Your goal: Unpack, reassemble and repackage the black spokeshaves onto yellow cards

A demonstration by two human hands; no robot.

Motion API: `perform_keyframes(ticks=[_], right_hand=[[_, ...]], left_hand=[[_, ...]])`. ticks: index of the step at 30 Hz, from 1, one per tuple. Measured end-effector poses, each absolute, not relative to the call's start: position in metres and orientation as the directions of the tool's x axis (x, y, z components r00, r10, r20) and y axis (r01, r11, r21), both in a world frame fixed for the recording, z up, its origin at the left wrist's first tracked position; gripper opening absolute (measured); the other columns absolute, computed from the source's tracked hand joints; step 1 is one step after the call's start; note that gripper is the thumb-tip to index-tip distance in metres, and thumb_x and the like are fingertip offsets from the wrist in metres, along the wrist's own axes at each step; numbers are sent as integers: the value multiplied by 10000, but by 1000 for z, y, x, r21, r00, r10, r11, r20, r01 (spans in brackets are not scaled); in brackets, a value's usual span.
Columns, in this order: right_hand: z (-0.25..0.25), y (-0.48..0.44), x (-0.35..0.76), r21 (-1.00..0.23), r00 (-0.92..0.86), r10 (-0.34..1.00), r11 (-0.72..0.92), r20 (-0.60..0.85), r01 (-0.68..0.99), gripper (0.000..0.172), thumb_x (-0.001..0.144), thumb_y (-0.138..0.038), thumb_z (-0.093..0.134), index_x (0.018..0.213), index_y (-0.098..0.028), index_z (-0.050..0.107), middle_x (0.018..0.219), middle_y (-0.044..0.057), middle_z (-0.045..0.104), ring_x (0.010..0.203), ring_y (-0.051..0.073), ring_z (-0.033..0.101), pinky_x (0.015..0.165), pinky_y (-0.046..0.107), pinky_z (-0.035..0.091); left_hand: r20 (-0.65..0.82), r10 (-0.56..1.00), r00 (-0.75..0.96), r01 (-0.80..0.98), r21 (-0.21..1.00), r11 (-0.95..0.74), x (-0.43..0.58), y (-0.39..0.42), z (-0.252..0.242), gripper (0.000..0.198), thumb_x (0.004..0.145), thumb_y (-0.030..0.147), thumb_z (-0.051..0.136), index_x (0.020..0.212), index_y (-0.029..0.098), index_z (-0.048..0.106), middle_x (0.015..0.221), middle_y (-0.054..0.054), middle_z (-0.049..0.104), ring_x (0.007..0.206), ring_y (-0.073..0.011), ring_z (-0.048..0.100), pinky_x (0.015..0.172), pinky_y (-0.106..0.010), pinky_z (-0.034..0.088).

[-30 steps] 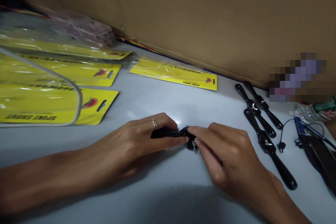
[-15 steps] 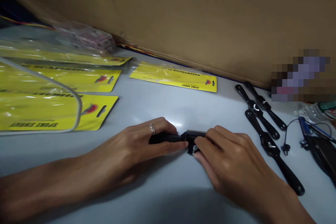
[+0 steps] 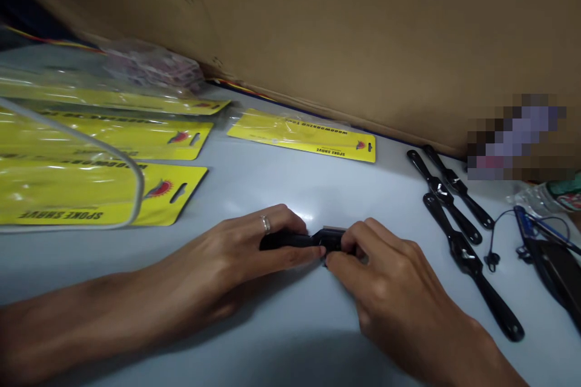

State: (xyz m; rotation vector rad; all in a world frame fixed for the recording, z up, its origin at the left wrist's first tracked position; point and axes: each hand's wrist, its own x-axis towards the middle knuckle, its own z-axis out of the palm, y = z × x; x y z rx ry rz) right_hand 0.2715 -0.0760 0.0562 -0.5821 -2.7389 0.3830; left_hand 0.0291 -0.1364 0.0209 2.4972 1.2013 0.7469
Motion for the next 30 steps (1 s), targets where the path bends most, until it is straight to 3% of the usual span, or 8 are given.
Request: perform_keyframes(ticks=[5, 10, 13, 16, 20, 23, 27, 30], right_hand=[[61, -78, 270, -333, -831, 502, 846, 240, 416, 227, 938, -51, 544, 1080, -178, 669, 1088, 95, 625, 969, 209, 616, 763, 334, 544], [59, -83, 265, -252, -800, 511, 858, 314, 448, 85, 948, -203, 652, 1007, -143, 666, 927, 88, 653, 834, 234, 622, 697, 381, 549], [54, -86, 263, -245, -782, 504, 863, 366, 442, 48, 945, -140, 616, 935, -138, 662, 840, 77, 650, 756, 222, 603, 651, 372, 526], [51, -88, 262, -257, -818, 458, 886, 348, 386, 219, 904, 16, 505, 907, -149, 649, 903, 94, 679, 803, 216, 605, 714, 369, 538], [53, -86, 263, -307, -832, 424, 895, 356, 325, 403, 861, 101, 425, 1112, -118, 652, 1030, 107, 700, 940, 217, 594, 813, 363, 552], [57, -85, 263, -345, -806, 474, 868, 356, 358, 321, 892, 39, 491, 1118, -105, 668, 1023, 115, 670, 956, 219, 577, 818, 362, 550], [57, -85, 263, -251, -807, 458, 887, 374, 387, 131, 941, -63, 588, 987, -125, 694, 943, 107, 642, 880, 222, 563, 754, 370, 531], [50, -86, 262, -207, -824, 412, 911, 388, 357, 163, 944, -28, 573, 930, -138, 693, 897, 93, 657, 833, 211, 565, 741, 363, 522]], left_hand=[[335, 783, 524, 644, 447, -621, 29, -136, 19, 690, 672, -65, 511, 1282, 216, 667, 1068, -74, 637, 867, -192, 664, 728, -296, 576], [344, 782, 520, 645, 441, -623, 29, -135, 19, 655, 688, -53, 506, 1265, 207, 675, 1069, -86, 640, 852, -199, 666, 714, -305, 576], [328, 788, 520, 647, 452, -615, 29, -136, 20, 660, 684, -54, 498, 1264, 207, 675, 1067, -92, 638, 849, -207, 666, 704, -314, 576], [314, 792, 524, 645, 461, -609, 29, -136, 21, 663, 682, -54, 501, 1263, 215, 671, 1067, -89, 639, 858, -207, 664, 709, -308, 575], [318, 791, 524, 640, 466, -611, 29, -135, 20, 661, 677, -65, 502, 1248, 224, 669, 1078, -74, 645, 876, -192, 659, 736, -286, 569], [319, 790, 524, 642, 461, -612, 29, -136, 20, 666, 673, -61, 506, 1257, 217, 667, 1083, -78, 644, 877, -197, 659, 739, -291, 570], [308, 794, 524, 648, 461, -606, 29, -136, 22, 658, 673, -55, 514, 1253, 214, 673, 1065, -84, 638, 859, -200, 656, 717, -294, 571], [309, 796, 520, 648, 464, -604, 29, -136, 21, 667, 662, -61, 509, 1244, 222, 670, 1058, -78, 633, 860, -195, 652, 710, -282, 565]])
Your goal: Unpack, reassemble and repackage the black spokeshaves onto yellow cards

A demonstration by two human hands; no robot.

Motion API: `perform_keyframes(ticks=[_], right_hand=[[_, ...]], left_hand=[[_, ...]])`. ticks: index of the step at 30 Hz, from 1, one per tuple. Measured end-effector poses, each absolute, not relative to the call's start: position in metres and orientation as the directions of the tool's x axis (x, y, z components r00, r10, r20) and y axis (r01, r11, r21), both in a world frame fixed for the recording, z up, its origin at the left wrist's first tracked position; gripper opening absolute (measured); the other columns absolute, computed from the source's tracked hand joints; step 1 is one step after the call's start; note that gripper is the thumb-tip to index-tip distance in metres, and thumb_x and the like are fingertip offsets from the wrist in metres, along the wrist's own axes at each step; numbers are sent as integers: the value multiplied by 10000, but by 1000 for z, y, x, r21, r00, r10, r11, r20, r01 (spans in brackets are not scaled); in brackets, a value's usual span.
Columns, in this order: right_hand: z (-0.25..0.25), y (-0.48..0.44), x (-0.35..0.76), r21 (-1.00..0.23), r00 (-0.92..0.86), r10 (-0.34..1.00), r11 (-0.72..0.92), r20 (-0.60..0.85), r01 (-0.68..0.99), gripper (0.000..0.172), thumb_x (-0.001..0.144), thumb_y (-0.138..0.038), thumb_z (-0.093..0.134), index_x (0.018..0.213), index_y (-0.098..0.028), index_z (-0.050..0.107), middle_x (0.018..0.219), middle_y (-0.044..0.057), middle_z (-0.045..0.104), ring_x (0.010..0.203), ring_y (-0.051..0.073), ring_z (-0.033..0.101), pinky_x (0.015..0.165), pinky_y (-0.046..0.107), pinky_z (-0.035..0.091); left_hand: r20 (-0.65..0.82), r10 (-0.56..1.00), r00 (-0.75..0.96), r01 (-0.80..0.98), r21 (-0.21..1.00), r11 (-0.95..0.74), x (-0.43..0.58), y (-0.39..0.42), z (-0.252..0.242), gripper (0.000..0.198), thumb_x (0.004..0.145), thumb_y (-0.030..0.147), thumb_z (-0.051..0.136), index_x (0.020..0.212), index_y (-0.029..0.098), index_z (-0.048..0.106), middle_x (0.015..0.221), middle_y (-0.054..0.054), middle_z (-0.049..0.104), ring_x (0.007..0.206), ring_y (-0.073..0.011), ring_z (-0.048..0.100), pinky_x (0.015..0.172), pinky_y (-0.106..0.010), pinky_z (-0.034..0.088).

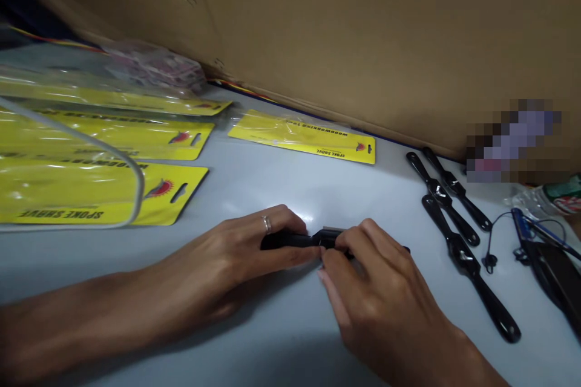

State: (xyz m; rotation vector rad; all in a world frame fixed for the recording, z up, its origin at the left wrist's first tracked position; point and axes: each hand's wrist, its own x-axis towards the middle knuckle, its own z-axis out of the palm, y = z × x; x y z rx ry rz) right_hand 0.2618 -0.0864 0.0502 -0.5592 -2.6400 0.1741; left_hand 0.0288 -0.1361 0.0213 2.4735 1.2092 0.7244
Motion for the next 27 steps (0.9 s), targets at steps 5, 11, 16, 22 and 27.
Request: perform_keyframes(ticks=[5, 11, 16, 22, 27], right_hand=[[44, -86, 256, -306, -751, 503, 862, 427, 403, 241, 947, 1, 519, 851, -155, 676, 790, 52, 668, 708, 169, 576, 663, 315, 489], [58, -79, 259, -494, -750, 603, 756, 271, 429, 207, 972, -69, 521, 929, -193, 681, 804, 7, 691, 718, 137, 641, 654, 260, 494], [65, -75, 271, -315, -863, 470, 860, 186, 401, 195, 995, -93, 490, 976, -173, 666, 908, 69, 667, 850, 206, 601, 731, 336, 498], [61, -72, 273, -167, -893, 411, 908, 182, 384, 174, 1018, -149, 523, 941, -157, 679, 871, 72, 647, 832, 222, 567, 740, 364, 486], [51, -75, 266, -83, -874, 385, 922, 296, 378, 259, 1012, -115, 522, 796, -178, 650, 741, 36, 622, 716, 190, 535, 654, 330, 427]], left_hand=[[343, 793, 504, 634, 476, -609, 29, -137, 12, 711, 656, -48, 520, 1295, 242, 634, 1094, -70, 615, 906, -204, 647, 739, -296, 562], [327, 791, 517, 647, 455, -611, 28, -137, 16, 730, 663, -58, 518, 1314, 249, 638, 1107, -65, 636, 896, -187, 658, 738, -270, 560], [318, 784, 533, 641, 454, -620, 28, -135, 23, 659, 665, -61, 521, 1243, 209, 685, 1085, -80, 649, 881, -190, 663, 731, -276, 572], [328, 789, 520, 637, 466, -614, 29, -135, 20, 713, 643, -71, 518, 1279, 210, 675, 1055, -84, 635, 854, -198, 660, 705, -294, 572], [327, 795, 511, 636, 478, -606, 28, -136, 18, 709, 666, -67, 514, 1288, 234, 671, 1074, -71, 635, 858, -184, 658, 738, -285, 568]])
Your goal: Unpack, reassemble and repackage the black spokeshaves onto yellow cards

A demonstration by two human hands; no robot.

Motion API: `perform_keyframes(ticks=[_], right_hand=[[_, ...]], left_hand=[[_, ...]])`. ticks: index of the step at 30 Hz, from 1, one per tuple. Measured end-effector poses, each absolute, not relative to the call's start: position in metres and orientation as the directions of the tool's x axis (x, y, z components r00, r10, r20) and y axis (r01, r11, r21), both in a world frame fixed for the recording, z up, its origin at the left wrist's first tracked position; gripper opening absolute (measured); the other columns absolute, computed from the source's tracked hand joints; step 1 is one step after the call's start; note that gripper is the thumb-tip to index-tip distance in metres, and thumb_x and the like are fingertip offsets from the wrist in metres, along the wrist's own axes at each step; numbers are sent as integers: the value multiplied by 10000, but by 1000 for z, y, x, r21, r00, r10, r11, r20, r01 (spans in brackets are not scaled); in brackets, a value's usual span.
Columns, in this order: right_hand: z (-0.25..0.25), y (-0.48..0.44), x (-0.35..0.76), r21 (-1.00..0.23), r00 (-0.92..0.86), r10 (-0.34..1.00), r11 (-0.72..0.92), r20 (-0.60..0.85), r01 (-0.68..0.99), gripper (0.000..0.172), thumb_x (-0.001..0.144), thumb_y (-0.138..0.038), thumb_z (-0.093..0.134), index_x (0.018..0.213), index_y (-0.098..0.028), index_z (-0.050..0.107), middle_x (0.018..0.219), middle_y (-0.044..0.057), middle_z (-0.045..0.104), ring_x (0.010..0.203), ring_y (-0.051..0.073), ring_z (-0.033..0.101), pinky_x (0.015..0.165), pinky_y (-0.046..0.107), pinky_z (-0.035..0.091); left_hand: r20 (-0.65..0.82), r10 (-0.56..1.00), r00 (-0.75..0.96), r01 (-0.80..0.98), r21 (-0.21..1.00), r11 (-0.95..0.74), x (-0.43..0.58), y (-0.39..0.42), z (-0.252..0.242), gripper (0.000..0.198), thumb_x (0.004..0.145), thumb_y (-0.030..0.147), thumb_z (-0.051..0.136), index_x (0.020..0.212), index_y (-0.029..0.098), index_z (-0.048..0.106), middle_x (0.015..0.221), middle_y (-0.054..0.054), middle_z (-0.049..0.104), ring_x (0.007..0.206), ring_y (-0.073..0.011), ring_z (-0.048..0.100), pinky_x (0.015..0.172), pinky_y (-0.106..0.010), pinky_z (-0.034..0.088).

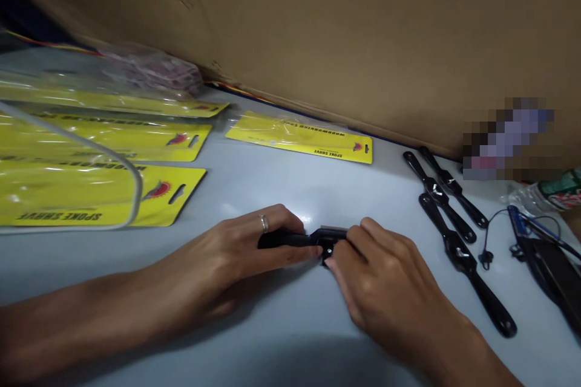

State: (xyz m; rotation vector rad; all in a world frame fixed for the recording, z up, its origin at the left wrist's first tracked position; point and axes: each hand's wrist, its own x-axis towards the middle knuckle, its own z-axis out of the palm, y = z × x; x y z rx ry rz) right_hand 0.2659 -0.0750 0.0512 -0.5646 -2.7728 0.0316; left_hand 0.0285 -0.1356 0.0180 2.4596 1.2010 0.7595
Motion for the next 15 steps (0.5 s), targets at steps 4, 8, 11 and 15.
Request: perform_keyframes(ticks=[4, 8, 11, 15], right_hand=[[50, -76, 264, -75, -853, 402, 913, 333, 401, 323, 1022, -167, 531, 710, -182, 611, 670, 19, 584, 632, 174, 525, 565, 334, 358], [66, -71, 273, -246, -848, 454, 885, 272, 395, 167, 1020, -194, 545, 963, -166, 700, 790, 26, 664, 712, 167, 597, 631, 306, 428], [75, -68, 280, -257, -883, 426, 892, 200, 372, 325, 989, -119, 537, 1279, -215, 647, 923, 30, 698, 830, 178, 634, 674, 293, 455], [73, -68, 281, -162, -914, 372, 924, 163, 348, 331, 979, -91, 527, 1241, -223, 680, 930, 35, 711, 826, 197, 635, 661, 314, 461]], left_hand=[[319, 801, 507, 638, 486, -597, 28, -136, 18, 686, 688, -57, 517, 1281, 253, 670, 1077, -62, 637, 865, -178, 661, 744, -274, 566], [324, 803, 500, 633, 497, -594, 28, -136, 17, 675, 709, -48, 512, 1289, 264, 660, 1070, -58, 638, 858, -173, 659, 739, -270, 569], [336, 798, 500, 637, 481, -602, 29, -136, 17, 673, 694, -55, 493, 1264, 256, 673, 1053, -62, 638, 840, -180, 659, 727, -280, 573], [341, 794, 503, 640, 471, -607, 29, -136, 18, 701, 658, -62, 482, 1259, 241, 675, 1055, -70, 638, 833, -184, 663, 721, -284, 577]])
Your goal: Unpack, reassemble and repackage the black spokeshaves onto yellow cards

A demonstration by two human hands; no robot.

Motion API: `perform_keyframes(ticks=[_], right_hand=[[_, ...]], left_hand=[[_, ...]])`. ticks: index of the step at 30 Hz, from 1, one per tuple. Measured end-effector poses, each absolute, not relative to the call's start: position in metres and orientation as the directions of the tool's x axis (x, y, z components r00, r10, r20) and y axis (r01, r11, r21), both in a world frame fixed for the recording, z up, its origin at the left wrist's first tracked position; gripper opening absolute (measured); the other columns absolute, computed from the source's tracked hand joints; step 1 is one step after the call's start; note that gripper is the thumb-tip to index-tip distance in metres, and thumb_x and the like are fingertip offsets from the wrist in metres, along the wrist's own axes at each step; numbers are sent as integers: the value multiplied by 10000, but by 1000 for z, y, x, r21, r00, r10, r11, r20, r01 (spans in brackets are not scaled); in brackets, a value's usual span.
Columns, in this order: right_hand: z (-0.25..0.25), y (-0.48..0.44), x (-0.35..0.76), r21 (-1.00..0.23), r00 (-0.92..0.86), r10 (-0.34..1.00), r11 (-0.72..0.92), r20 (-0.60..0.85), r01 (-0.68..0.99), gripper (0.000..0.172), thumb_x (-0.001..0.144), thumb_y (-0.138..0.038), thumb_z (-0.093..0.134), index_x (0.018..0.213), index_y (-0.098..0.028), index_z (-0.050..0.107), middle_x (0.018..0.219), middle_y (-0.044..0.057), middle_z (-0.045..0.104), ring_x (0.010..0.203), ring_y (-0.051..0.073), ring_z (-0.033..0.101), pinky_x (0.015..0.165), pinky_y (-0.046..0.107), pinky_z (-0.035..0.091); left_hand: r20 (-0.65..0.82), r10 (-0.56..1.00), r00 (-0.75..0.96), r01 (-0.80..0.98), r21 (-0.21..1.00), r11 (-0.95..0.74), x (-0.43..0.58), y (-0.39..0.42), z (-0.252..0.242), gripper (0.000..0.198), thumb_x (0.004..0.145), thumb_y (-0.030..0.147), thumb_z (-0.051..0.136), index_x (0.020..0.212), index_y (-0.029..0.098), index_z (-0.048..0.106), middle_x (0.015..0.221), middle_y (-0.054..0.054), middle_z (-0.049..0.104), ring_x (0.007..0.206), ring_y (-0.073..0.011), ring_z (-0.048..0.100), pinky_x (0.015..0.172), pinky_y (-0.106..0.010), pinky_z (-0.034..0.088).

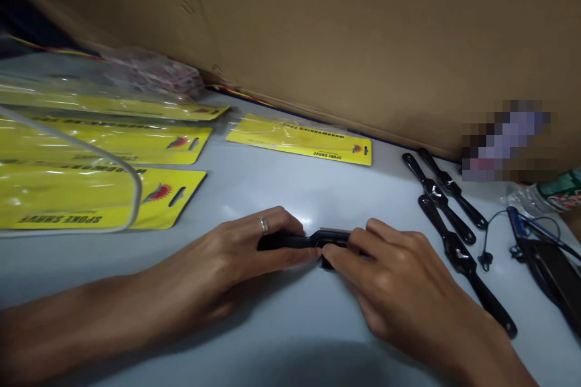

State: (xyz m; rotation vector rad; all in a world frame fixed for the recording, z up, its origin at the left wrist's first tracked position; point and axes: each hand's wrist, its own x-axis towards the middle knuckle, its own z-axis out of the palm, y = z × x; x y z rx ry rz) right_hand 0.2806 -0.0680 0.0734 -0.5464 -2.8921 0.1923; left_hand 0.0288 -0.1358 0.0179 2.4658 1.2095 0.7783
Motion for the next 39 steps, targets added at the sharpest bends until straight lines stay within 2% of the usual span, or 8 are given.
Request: perform_keyframes(ticks=[7, 14, 19, 24, 27, 29, 33, 39], right_hand=[[62, -69, 274, -132, -897, 366, 930, 249, 343, 175, 998, -139, 555, 1019, -164, 727, 874, 55, 705, 792, 207, 623, 652, 332, 462], [58, -73, 271, -57, -891, 365, 930, 270, 364, 173, 1036, -200, 528, 980, -157, 686, 820, 38, 673, 737, 205, 622, 611, 337, 398], [58, -78, 270, -14, -835, 478, 870, 272, 493, 296, 1045, -401, 524, 877, -181, 630, 781, 37, 640, 667, 218, 621, 562, 347, 380], [50, -83, 266, -205, -799, 545, 838, 254, 506, 172, 1001, -190, 526, 864, -178, 629, 781, 30, 636, 675, 202, 621, 597, 336, 424], [53, -84, 266, -285, -820, 508, 853, 264, 437, 264, 954, -25, 447, 919, -174, 662, 868, 52, 637, 752, 186, 609, 622, 304, 439], [56, -83, 266, -307, -805, 514, 849, 296, 429, 276, 944, -20, 449, 971, -175, 675, 918, 66, 643, 806, 188, 612, 649, 296, 455], [53, -86, 262, -307, -728, 589, 807, 351, 504, 65, 957, -195, 606, 944, -157, 657, 808, 37, 632, 729, 193, 605, 655, 326, 463], [43, -93, 254, -268, -740, 556, 831, 379, 487, 153, 939, -98, 545, 834, -155, 641, 787, 44, 612, 730, 200, 571, 650, 347, 454]], left_hand=[[342, 788, 513, 638, 462, -616, 30, -135, 20, 699, 664, -66, 485, 1272, 224, 670, 1055, -78, 636, 834, -186, 659, 712, -284, 574], [341, 786, 516, 629, 471, -618, 29, -135, 19, 681, 677, -76, 503, 1269, 211, 681, 1054, -80, 630, 855, -196, 664, 726, -296, 570], [330, 801, 499, 626, 502, -597, 28, -136, 17, 724, 668, -77, 496, 1289, 251, 670, 1085, -65, 625, 861, -185, 665, 735, -288, 567], [323, 801, 504, 617, 514, -596, 29, -136, 16, 731, 650, -74, 495, 1288, 242, 663, 1082, -65, 622, 870, -186, 666, 739, -292, 571], [328, 796, 508, 614, 511, -602, 28, -135, 17, 718, 648, -77, 487, 1269, 236, 663, 1063, -64, 624, 885, -195, 666, 731, -296, 573], [336, 796, 503, 611, 514, -602, 28, -135, 16, 721, 655, -81, 484, 1272, 246, 660, 1063, -58, 626, 891, -192, 667, 739, -296, 574], [331, 804, 494, 612, 524, -592, 28, -136, 14, 744, 665, -80, 491, 1306, 262, 651, 1087, -58, 628, 887, -185, 670, 755, -298, 577], [323, 808, 494, 622, 518, -587, 29, -136, 14, 730, 670, -73, 494, 1301, 255, 659, 1104, -74, 633, 906, -204, 672, 767, -323, 585]])
